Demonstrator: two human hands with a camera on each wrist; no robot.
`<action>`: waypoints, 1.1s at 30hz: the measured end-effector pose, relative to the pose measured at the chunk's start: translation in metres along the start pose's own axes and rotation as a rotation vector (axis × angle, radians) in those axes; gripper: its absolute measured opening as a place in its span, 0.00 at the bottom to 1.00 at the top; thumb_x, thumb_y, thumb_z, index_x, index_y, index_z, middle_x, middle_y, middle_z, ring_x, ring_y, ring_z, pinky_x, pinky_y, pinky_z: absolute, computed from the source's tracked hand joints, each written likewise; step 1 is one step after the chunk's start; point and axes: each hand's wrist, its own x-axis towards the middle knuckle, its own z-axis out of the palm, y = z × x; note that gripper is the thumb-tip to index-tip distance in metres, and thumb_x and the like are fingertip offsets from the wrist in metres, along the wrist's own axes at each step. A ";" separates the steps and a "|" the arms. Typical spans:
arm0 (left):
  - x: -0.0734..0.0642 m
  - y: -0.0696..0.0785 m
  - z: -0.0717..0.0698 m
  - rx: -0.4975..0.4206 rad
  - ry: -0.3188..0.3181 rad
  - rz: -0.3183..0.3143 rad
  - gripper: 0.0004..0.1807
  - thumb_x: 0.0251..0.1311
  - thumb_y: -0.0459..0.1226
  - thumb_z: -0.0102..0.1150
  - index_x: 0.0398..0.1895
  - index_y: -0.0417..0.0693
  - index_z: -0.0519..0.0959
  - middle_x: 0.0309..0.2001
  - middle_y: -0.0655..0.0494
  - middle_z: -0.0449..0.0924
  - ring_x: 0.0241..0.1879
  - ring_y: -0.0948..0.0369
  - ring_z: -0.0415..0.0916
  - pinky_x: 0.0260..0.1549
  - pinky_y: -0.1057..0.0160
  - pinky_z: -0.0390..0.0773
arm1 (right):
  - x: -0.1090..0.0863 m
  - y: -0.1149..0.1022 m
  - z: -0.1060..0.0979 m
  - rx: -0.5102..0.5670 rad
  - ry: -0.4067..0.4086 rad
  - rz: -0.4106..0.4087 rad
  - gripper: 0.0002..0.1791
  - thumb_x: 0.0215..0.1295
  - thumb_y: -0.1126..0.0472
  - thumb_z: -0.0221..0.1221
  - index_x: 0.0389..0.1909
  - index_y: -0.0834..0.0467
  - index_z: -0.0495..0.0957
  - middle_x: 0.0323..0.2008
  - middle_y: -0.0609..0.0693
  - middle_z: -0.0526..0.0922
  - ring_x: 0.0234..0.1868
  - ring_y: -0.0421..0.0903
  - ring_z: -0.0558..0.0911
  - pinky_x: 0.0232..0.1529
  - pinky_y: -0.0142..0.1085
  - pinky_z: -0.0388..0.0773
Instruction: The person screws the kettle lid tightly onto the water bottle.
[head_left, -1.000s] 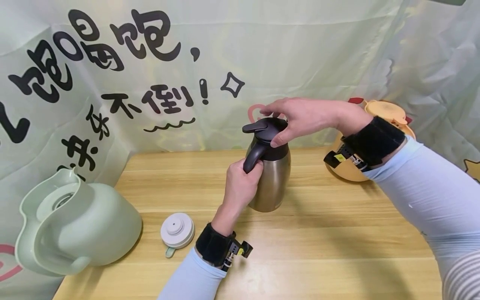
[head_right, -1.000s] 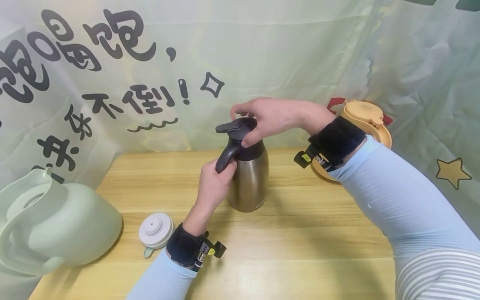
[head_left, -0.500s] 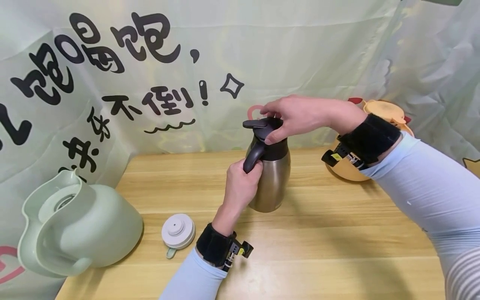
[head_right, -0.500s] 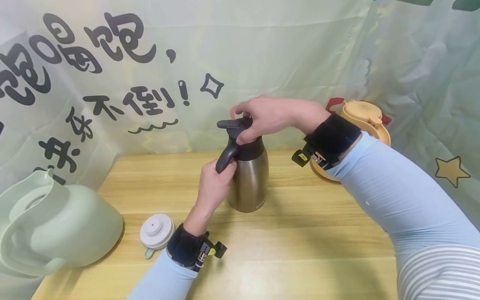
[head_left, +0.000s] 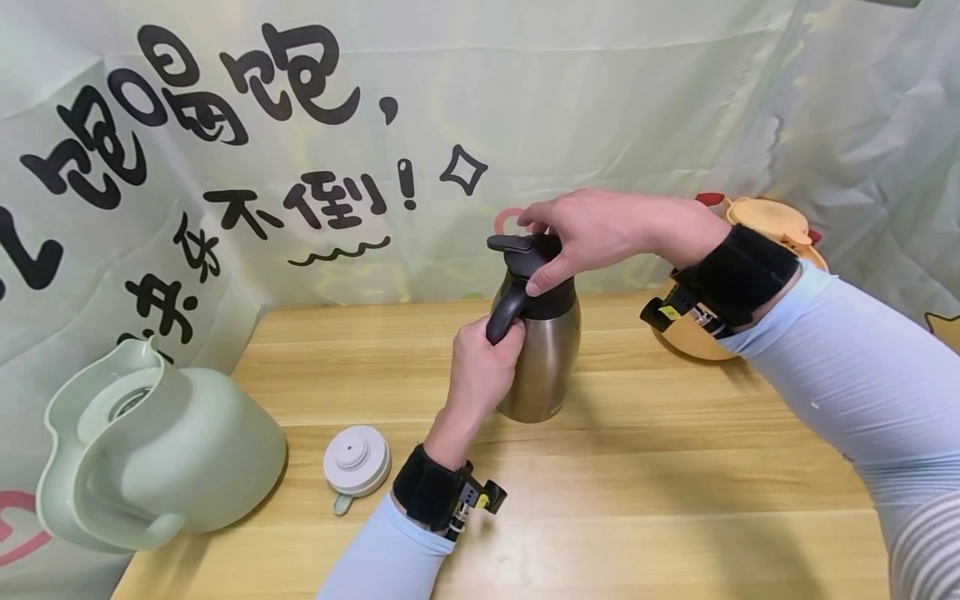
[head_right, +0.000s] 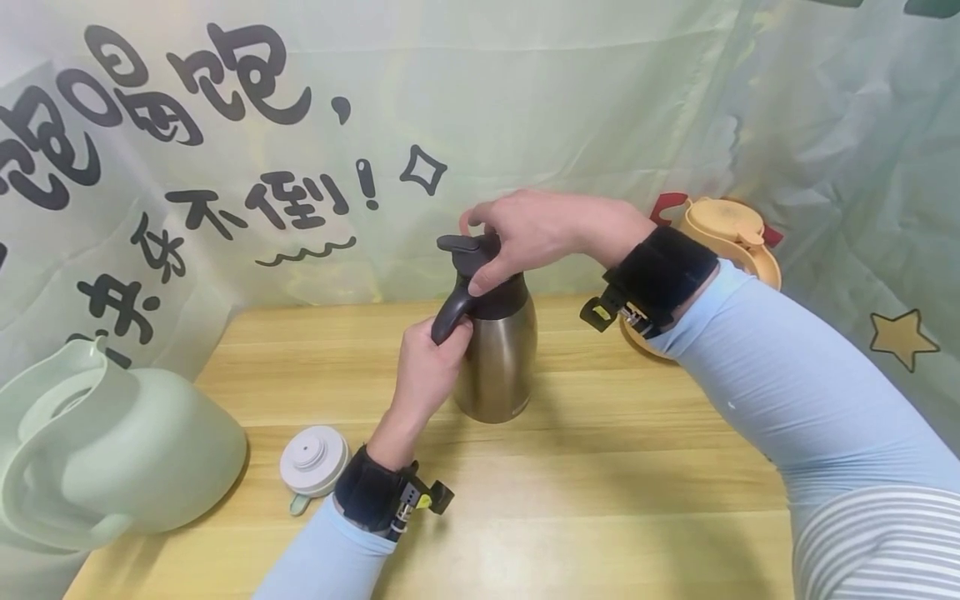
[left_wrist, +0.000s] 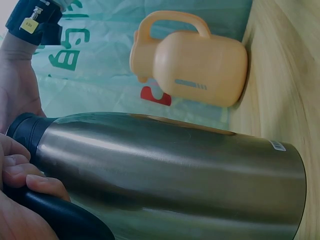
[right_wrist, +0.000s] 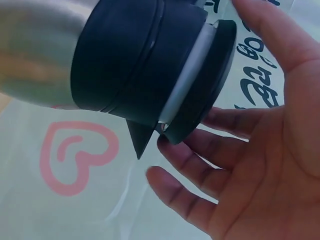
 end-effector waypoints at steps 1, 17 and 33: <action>0.000 0.000 0.000 0.002 0.001 0.001 0.22 0.64 0.42 0.61 0.13 0.49 0.67 0.15 0.62 0.60 0.17 0.60 0.60 0.18 0.62 0.59 | 0.000 0.000 0.000 -0.002 -0.006 -0.006 0.50 0.60 0.37 0.71 0.75 0.61 0.66 0.63 0.57 0.82 0.62 0.54 0.81 0.65 0.51 0.74; 0.001 0.000 0.000 0.009 0.000 -0.001 0.22 0.64 0.42 0.61 0.14 0.49 0.67 0.15 0.62 0.60 0.15 0.61 0.59 0.17 0.62 0.58 | -0.002 -0.006 0.009 -0.070 0.091 0.083 0.49 0.59 0.27 0.66 0.68 0.59 0.69 0.54 0.58 0.85 0.53 0.54 0.83 0.52 0.49 0.78; 0.001 -0.002 0.002 -0.005 -0.003 0.009 0.21 0.64 0.41 0.61 0.14 0.49 0.67 0.15 0.61 0.60 0.16 0.60 0.59 0.18 0.62 0.58 | -0.008 -0.014 0.006 -0.041 0.045 0.079 0.49 0.60 0.34 0.70 0.73 0.58 0.64 0.59 0.58 0.82 0.54 0.53 0.83 0.54 0.49 0.77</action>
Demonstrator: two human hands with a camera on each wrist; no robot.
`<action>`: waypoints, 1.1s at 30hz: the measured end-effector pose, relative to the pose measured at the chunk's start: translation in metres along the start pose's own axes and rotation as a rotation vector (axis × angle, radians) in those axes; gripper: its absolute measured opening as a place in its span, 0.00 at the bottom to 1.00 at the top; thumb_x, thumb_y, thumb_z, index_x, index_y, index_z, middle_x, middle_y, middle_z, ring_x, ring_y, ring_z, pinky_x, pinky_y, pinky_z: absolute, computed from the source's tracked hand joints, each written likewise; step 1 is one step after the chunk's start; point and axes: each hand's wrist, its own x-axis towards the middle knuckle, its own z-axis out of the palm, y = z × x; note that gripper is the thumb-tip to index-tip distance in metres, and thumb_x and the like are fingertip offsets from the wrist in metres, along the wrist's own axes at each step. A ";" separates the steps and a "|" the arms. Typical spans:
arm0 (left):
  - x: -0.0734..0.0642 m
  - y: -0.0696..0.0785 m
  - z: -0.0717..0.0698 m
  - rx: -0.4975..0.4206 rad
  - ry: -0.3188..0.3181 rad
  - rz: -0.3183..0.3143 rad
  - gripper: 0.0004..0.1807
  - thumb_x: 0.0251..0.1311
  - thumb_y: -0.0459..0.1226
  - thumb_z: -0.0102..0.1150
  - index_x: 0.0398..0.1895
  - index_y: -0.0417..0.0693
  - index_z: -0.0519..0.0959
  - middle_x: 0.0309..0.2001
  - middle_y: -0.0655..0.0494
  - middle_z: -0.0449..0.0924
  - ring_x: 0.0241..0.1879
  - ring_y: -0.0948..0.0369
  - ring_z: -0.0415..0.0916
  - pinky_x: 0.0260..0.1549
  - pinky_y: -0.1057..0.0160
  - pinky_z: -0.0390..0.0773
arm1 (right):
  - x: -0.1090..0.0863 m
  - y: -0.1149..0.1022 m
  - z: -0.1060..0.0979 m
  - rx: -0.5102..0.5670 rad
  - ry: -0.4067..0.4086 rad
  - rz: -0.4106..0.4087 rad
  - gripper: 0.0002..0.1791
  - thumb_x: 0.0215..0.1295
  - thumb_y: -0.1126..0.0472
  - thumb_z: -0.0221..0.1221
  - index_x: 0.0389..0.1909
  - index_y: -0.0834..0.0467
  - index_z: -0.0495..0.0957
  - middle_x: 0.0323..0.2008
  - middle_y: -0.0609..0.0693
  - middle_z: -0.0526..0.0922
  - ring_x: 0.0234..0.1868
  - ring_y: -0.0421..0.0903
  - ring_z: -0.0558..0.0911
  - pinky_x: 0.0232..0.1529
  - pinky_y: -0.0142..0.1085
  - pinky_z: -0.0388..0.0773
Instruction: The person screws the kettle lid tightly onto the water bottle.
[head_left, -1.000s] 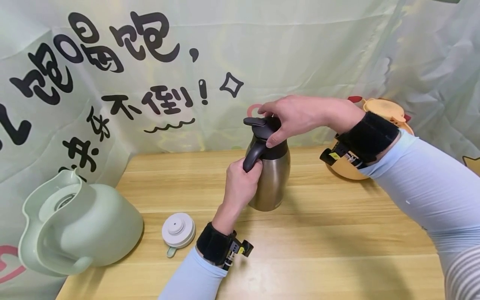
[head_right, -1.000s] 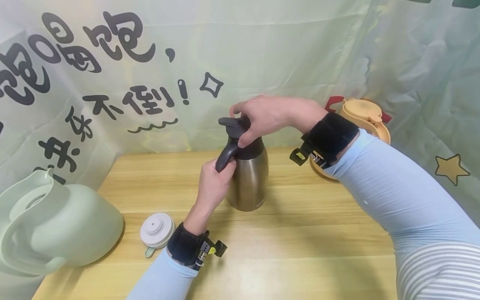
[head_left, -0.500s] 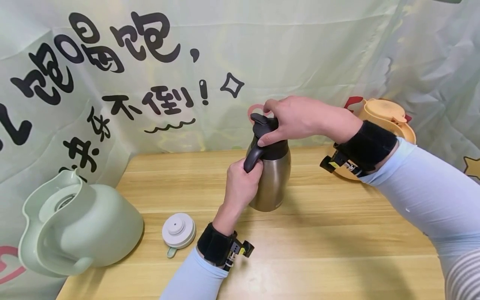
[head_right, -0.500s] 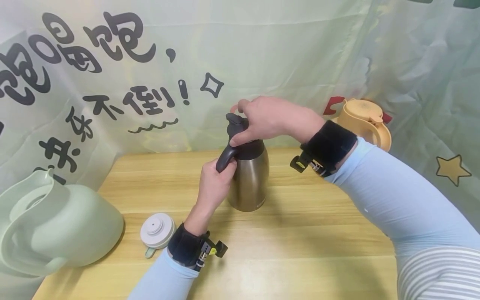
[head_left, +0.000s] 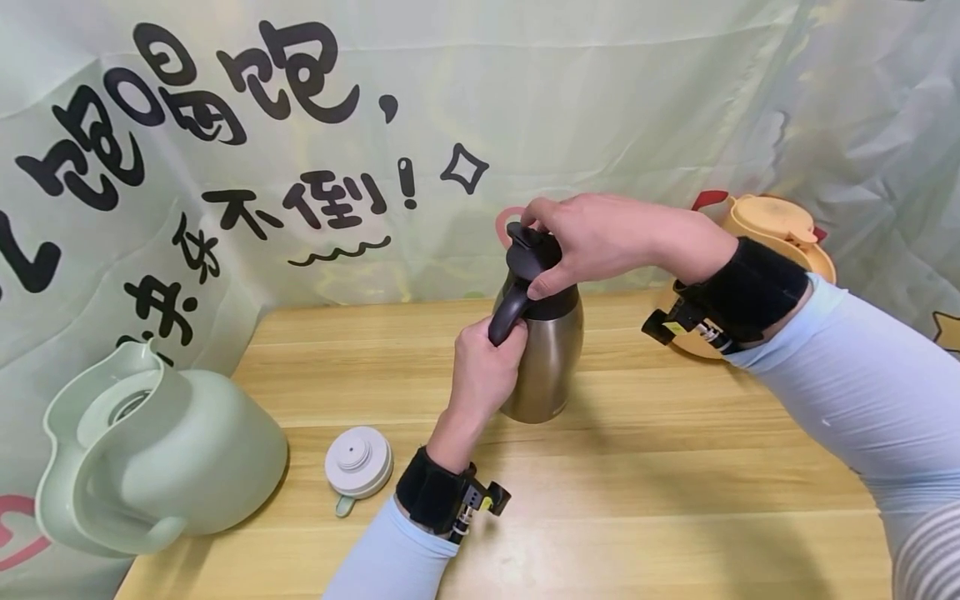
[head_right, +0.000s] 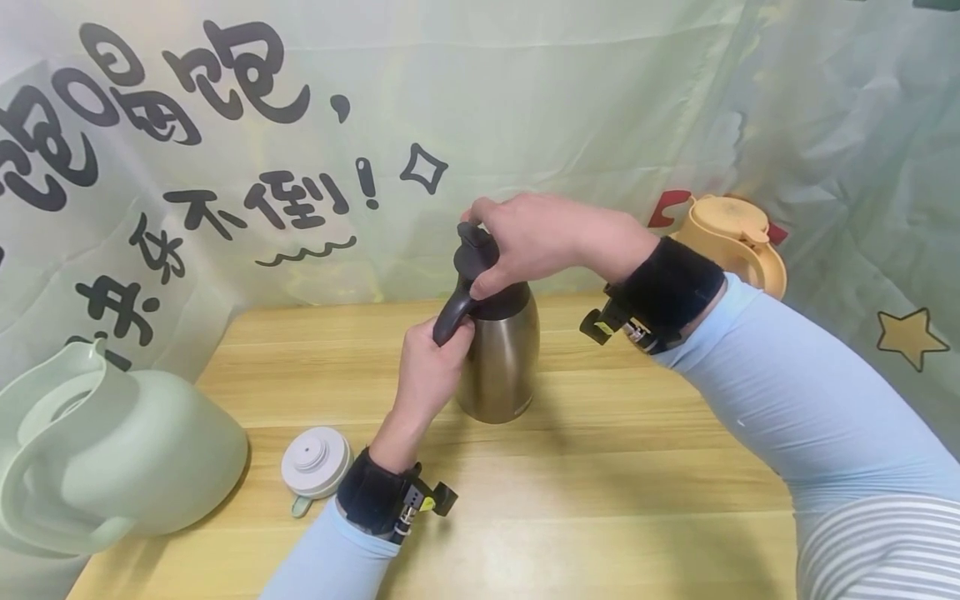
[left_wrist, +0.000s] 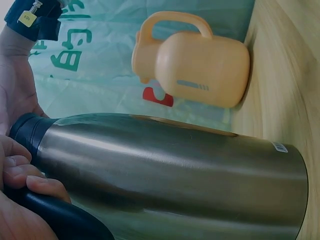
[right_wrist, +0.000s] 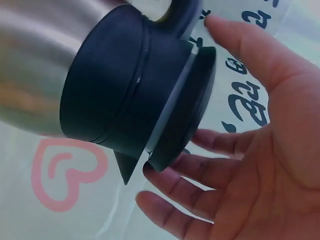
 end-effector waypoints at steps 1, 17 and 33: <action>0.000 0.000 0.000 0.000 0.000 0.001 0.21 0.64 0.41 0.61 0.14 0.49 0.67 0.15 0.61 0.60 0.16 0.60 0.58 0.19 0.62 0.58 | 0.000 0.000 0.000 0.014 -0.005 -0.010 0.47 0.61 0.38 0.70 0.72 0.58 0.64 0.60 0.58 0.82 0.54 0.53 0.83 0.54 0.48 0.77; -0.002 0.001 -0.001 -0.010 -0.007 -0.017 0.22 0.65 0.42 0.60 0.14 0.49 0.66 0.16 0.61 0.58 0.16 0.60 0.57 0.19 0.63 0.57 | -0.002 -0.006 0.008 -0.061 0.073 0.084 0.47 0.60 0.28 0.66 0.66 0.56 0.64 0.44 0.55 0.85 0.44 0.53 0.84 0.43 0.47 0.77; 0.000 0.002 -0.002 -0.027 -0.014 -0.010 0.22 0.65 0.40 0.60 0.14 0.49 0.66 0.16 0.60 0.59 0.16 0.60 0.58 0.18 0.63 0.57 | -0.006 -0.017 0.002 -0.128 0.073 0.213 0.54 0.56 0.18 0.61 0.65 0.59 0.66 0.43 0.57 0.85 0.45 0.56 0.85 0.40 0.49 0.79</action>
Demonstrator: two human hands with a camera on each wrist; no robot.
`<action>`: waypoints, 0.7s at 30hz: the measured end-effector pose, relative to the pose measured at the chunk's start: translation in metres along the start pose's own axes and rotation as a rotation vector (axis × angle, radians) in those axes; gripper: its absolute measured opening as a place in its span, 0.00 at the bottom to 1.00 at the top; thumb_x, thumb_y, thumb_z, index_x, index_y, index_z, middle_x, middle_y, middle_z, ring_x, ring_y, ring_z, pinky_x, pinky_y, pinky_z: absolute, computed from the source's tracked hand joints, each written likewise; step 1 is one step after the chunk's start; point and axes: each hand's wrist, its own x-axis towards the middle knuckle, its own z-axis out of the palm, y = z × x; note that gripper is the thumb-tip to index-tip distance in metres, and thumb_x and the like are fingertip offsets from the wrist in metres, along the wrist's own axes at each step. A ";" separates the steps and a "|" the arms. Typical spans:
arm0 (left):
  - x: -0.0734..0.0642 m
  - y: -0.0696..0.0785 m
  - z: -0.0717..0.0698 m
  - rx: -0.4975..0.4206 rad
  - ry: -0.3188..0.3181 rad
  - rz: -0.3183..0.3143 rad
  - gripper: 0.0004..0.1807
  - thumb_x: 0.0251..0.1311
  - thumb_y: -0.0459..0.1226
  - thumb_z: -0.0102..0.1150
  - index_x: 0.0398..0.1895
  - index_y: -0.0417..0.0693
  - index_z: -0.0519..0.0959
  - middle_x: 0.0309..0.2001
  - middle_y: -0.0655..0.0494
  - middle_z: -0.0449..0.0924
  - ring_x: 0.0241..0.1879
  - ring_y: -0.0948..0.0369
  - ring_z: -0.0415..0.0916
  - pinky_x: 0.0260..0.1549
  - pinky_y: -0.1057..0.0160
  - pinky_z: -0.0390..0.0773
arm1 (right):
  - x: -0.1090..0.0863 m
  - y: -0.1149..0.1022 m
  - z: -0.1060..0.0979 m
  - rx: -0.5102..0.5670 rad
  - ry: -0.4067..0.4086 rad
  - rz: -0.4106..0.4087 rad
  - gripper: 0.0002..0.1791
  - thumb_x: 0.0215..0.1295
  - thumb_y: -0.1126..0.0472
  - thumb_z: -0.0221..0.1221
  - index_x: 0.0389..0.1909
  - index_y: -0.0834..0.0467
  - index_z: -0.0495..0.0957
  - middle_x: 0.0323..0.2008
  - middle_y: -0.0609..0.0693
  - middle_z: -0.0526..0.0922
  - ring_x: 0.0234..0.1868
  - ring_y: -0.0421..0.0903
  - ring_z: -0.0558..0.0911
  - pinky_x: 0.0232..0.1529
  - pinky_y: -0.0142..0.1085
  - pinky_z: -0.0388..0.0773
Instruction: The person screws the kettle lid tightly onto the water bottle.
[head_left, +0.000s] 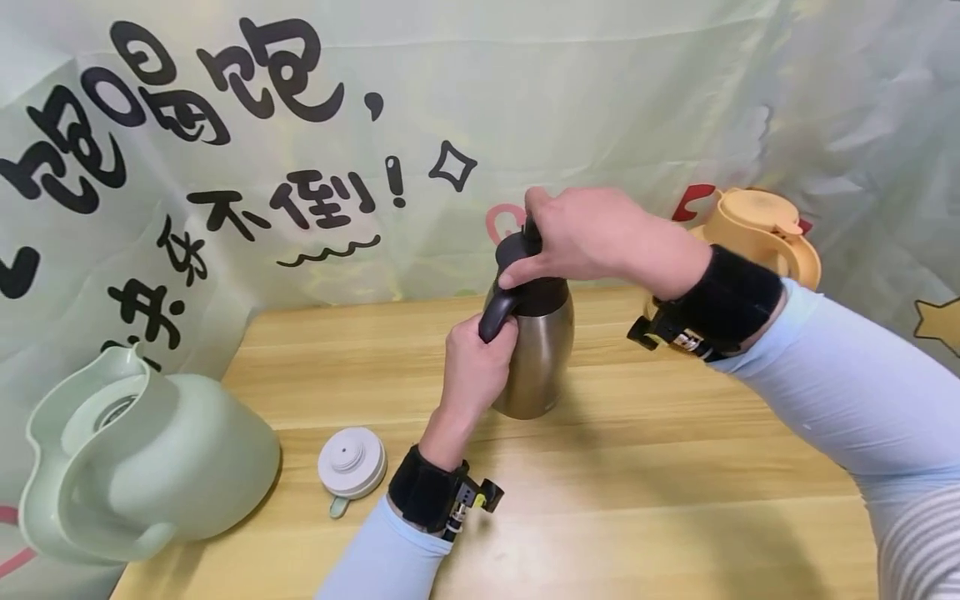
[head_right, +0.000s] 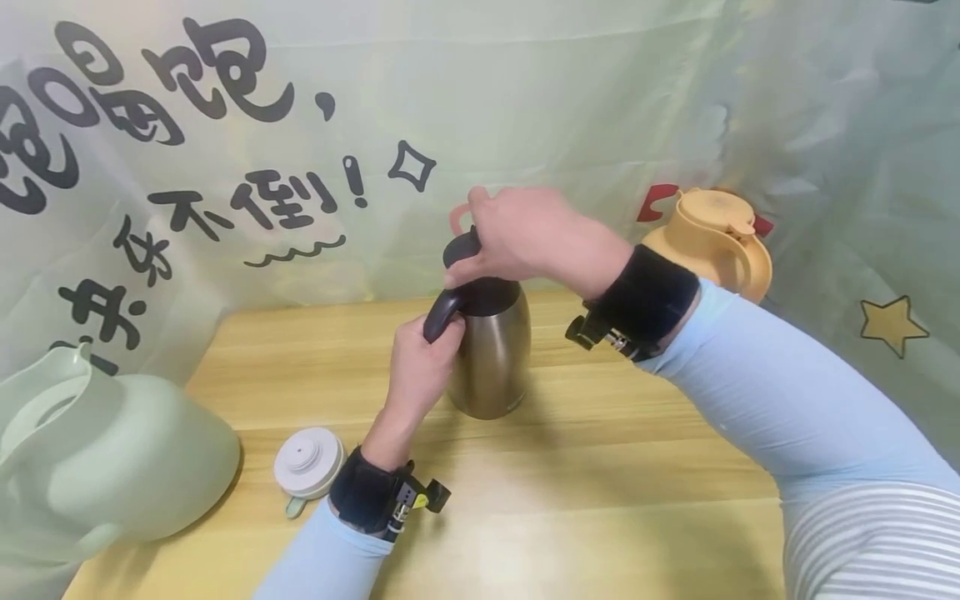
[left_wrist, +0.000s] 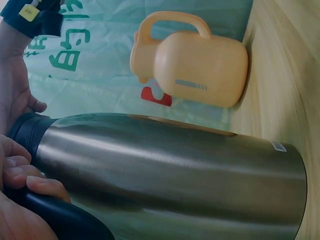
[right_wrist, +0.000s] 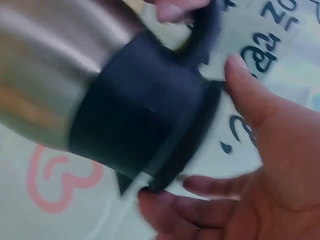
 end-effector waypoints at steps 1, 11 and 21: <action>0.000 0.000 0.001 0.002 -0.003 0.005 0.22 0.65 0.41 0.60 0.14 0.49 0.66 0.16 0.61 0.59 0.16 0.60 0.58 0.18 0.63 0.57 | 0.000 0.002 -0.005 0.009 -0.038 0.005 0.56 0.56 0.18 0.61 0.68 0.59 0.64 0.48 0.58 0.84 0.49 0.57 0.84 0.43 0.50 0.79; 0.001 0.000 0.002 0.012 0.013 0.013 0.23 0.64 0.41 0.60 0.13 0.50 0.65 0.15 0.62 0.58 0.17 0.60 0.57 0.19 0.62 0.57 | 0.012 0.022 -0.025 0.177 -0.247 -0.449 0.39 0.60 0.55 0.76 0.69 0.46 0.67 0.60 0.51 0.78 0.57 0.50 0.78 0.61 0.47 0.71; -0.001 0.001 0.002 0.033 0.024 0.008 0.22 0.63 0.42 0.60 0.13 0.51 0.65 0.16 0.62 0.58 0.17 0.60 0.57 0.19 0.62 0.58 | 0.021 0.021 -0.020 0.140 -0.294 -0.471 0.41 0.56 0.63 0.73 0.72 0.54 0.70 0.60 0.55 0.78 0.60 0.52 0.76 0.62 0.47 0.72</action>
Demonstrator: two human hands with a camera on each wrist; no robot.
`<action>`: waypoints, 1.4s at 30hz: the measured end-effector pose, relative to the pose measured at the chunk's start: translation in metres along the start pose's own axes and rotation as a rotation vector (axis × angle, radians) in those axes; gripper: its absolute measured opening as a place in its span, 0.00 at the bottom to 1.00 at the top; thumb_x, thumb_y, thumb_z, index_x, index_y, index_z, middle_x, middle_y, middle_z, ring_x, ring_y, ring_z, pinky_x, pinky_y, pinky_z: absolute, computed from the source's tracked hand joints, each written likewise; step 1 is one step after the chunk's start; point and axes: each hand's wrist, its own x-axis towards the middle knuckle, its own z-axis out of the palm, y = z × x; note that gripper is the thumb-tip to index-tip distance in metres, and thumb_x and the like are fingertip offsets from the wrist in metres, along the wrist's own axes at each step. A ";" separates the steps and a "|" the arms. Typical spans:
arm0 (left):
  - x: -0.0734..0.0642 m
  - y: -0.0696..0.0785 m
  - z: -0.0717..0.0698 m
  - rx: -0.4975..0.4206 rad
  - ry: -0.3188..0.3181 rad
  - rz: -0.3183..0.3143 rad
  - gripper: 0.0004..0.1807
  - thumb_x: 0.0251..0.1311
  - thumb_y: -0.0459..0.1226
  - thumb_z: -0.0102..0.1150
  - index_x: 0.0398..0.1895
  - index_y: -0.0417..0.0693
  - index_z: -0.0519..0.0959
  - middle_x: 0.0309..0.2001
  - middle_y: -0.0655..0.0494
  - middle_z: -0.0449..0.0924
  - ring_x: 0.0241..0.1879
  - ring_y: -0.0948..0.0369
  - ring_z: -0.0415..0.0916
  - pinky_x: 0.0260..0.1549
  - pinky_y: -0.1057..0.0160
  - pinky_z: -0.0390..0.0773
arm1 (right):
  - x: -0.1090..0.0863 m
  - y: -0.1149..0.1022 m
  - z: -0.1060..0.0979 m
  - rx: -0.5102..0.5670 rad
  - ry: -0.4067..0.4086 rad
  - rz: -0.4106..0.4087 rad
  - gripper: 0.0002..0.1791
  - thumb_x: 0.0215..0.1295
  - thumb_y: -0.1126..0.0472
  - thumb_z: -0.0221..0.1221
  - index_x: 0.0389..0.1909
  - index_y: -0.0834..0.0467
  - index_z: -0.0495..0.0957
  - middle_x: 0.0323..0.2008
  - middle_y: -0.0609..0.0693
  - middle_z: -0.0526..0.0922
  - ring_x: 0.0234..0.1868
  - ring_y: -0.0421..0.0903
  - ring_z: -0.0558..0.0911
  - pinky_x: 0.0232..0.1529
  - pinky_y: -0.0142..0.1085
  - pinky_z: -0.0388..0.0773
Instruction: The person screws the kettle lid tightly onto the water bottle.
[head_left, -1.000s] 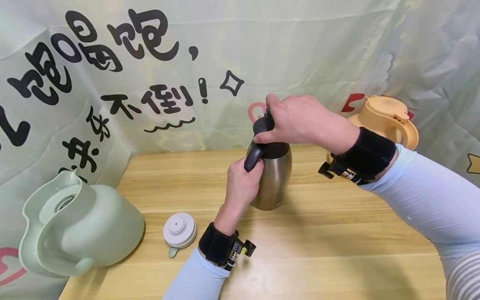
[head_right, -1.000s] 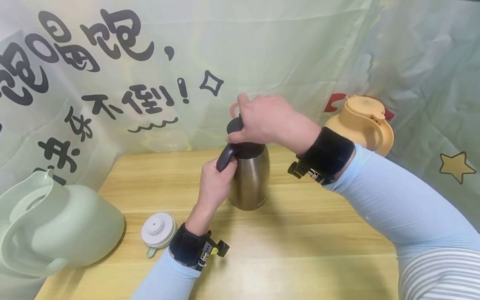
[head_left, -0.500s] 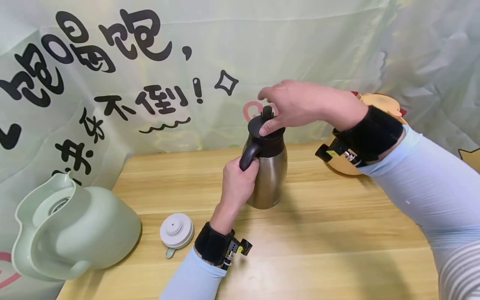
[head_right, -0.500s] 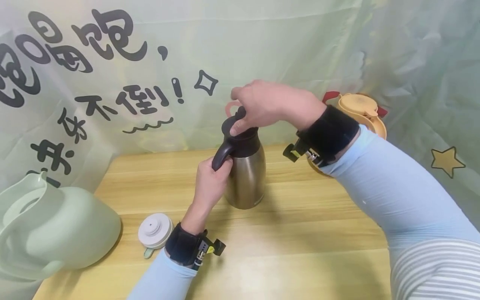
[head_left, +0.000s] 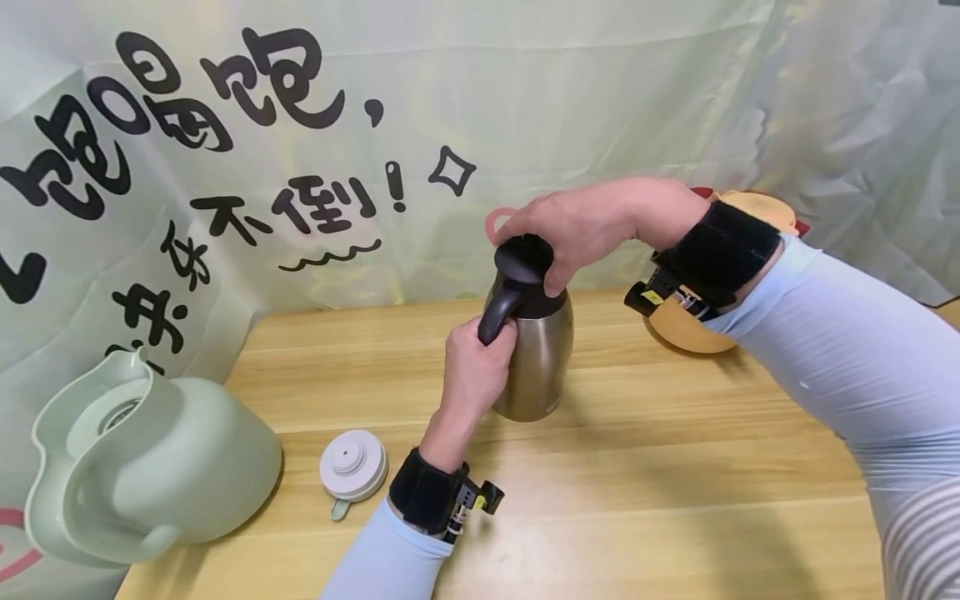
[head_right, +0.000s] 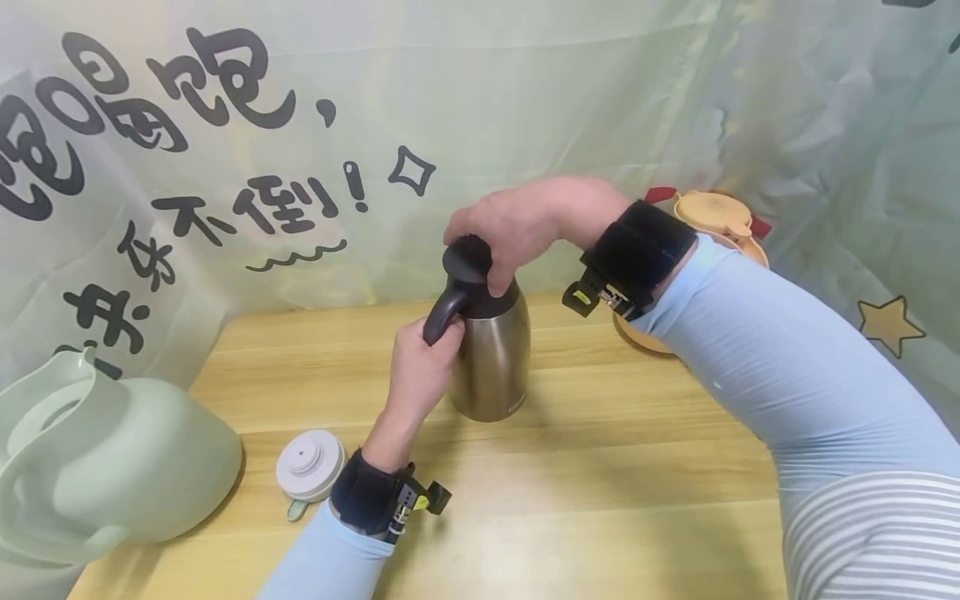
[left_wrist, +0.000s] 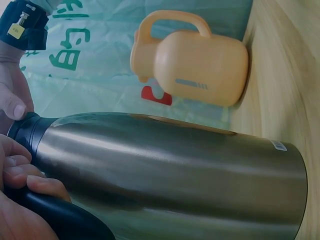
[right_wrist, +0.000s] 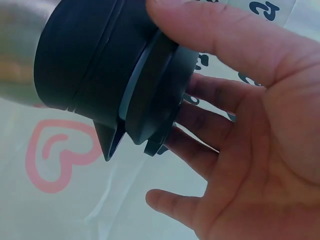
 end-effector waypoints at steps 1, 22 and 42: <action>0.000 0.000 0.000 -0.002 -0.001 -0.002 0.23 0.63 0.42 0.60 0.13 0.51 0.65 0.16 0.61 0.58 0.17 0.60 0.57 0.20 0.62 0.58 | 0.001 0.001 0.000 -0.002 0.008 -0.003 0.39 0.56 0.63 0.73 0.71 0.54 0.71 0.59 0.55 0.79 0.59 0.52 0.77 0.60 0.46 0.73; -0.001 0.001 0.001 0.001 0.003 -0.002 0.22 0.66 0.40 0.60 0.14 0.49 0.66 0.16 0.61 0.58 0.17 0.59 0.57 0.20 0.62 0.58 | 0.009 0.003 0.006 -0.124 0.139 0.159 0.30 0.54 0.39 0.74 0.52 0.53 0.84 0.41 0.49 0.86 0.43 0.49 0.82 0.45 0.42 0.77; 0.000 0.002 0.002 0.022 0.027 0.000 0.22 0.67 0.39 0.60 0.15 0.49 0.66 0.16 0.61 0.58 0.16 0.60 0.57 0.19 0.63 0.58 | 0.010 -0.001 0.014 -0.162 0.217 0.276 0.38 0.54 0.23 0.67 0.42 0.54 0.81 0.36 0.50 0.83 0.38 0.51 0.80 0.39 0.42 0.73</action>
